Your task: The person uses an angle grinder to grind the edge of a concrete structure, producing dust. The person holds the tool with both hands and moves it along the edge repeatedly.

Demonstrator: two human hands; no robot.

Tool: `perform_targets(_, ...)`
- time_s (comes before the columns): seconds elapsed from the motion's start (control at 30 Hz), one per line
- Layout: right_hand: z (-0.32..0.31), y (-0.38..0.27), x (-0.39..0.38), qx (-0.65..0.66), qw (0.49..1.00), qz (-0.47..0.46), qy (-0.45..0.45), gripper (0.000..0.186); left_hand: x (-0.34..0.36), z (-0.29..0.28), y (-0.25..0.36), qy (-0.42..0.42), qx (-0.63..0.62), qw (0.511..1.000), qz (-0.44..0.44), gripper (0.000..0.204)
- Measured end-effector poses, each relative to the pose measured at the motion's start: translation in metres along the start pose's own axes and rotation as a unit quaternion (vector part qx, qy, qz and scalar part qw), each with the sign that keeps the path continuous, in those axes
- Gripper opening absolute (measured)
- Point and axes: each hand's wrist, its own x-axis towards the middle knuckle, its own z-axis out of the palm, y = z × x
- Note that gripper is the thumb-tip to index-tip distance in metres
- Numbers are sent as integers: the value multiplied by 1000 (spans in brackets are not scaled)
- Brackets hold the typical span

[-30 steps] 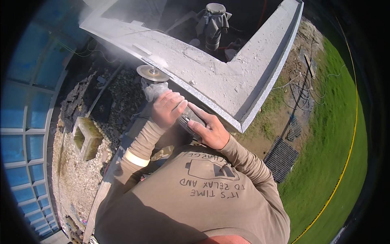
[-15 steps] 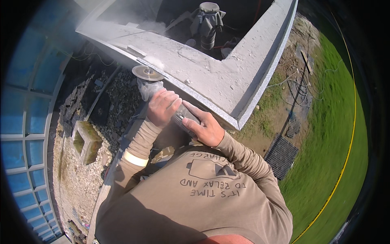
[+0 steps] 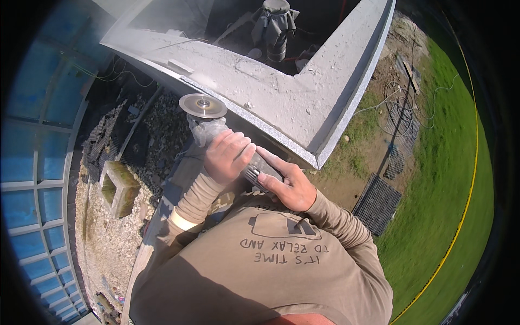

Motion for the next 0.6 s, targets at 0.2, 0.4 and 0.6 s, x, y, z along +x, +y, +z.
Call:
perform_targets(0.2, 3, 6, 17, 2, 999, -34, 2, 67, -7, 4, -18, -4, 4, 1000, 0, 27)
perform_targets(0.4, 8, 21, 43, -18, 998, -55, 18, 67, -15, 10, -40, -11, 9, 1000, -7, 25)
perform_targets(0.6, 8, 23, 52, -10, 999, -42, 13, 68, -18, 16, -53, -7, 1, 1000, -4, 25)
